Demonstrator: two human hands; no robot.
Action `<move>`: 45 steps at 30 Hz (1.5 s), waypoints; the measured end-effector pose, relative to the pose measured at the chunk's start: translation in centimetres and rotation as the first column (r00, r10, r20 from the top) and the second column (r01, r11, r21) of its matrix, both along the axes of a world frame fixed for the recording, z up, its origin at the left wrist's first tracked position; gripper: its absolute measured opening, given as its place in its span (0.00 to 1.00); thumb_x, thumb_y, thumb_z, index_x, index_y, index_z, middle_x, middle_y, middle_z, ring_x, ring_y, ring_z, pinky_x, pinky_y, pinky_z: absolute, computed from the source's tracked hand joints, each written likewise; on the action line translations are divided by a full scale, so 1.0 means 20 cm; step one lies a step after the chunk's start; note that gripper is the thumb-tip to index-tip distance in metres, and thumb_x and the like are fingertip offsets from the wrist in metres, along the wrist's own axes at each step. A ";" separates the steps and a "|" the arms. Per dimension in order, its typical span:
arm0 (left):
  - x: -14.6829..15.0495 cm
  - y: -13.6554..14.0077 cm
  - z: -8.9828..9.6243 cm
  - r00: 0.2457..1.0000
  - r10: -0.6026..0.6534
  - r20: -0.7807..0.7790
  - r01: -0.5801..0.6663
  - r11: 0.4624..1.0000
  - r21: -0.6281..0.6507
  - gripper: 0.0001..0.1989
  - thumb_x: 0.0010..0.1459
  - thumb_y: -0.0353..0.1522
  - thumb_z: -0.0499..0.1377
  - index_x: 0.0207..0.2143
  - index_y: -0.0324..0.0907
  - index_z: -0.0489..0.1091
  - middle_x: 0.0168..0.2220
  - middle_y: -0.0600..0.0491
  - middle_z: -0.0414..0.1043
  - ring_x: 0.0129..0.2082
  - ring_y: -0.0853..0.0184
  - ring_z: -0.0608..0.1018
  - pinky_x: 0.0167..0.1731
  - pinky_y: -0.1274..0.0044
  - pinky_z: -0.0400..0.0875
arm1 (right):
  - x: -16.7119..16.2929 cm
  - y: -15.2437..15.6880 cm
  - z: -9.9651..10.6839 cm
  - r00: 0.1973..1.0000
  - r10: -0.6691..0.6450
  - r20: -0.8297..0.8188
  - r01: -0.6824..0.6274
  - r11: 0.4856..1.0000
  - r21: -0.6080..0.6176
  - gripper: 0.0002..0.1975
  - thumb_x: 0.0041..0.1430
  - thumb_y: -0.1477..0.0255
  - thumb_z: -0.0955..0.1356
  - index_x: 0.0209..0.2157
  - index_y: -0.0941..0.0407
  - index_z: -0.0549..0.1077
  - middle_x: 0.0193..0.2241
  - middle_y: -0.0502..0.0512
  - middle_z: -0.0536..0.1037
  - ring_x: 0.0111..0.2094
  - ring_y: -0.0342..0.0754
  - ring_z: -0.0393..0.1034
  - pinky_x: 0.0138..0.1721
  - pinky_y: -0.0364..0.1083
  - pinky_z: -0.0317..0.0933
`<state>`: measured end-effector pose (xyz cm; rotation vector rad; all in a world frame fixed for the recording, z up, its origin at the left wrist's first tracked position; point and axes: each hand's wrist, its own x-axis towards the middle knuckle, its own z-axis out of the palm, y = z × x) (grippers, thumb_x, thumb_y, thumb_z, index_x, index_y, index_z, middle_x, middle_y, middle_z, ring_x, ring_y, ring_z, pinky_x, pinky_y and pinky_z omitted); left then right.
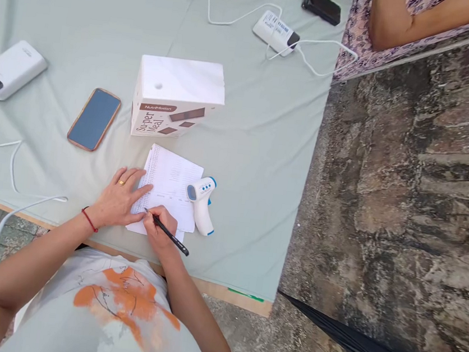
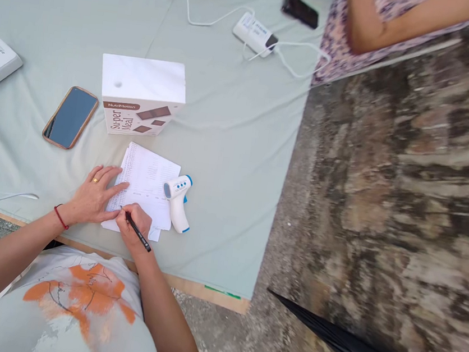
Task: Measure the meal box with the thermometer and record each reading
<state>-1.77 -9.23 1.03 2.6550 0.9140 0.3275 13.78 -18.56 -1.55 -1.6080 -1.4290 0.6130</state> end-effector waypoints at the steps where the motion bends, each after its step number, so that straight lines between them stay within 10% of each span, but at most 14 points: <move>1: 0.00 0.00 0.00 1.000 0.001 0.000 -0.001 1.000 -0.001 0.31 0.57 0.47 0.60 0.57 0.39 0.67 0.62 0.34 0.58 0.63 0.43 0.61 0.62 0.51 0.52 | 0.00 0.00 0.00 1.000 0.003 -0.007 -0.003 1.000 -0.002 0.08 0.59 0.71 0.62 0.27 0.53 0.69 0.22 0.47 0.72 0.23 0.44 0.66 0.27 0.42 0.62; 45: 0.00 0.00 0.00 0.999 0.012 0.035 -0.009 0.998 -0.066 0.30 0.56 0.46 0.60 0.58 0.41 0.66 0.64 0.37 0.57 0.64 0.44 0.60 0.63 0.50 0.50 | 0.02 -0.02 -0.02 0.999 -0.023 0.040 0.023 1.000 -0.007 0.08 0.59 0.72 0.62 0.27 0.53 0.70 0.22 0.49 0.73 0.23 0.44 0.67 0.28 0.43 0.61</move>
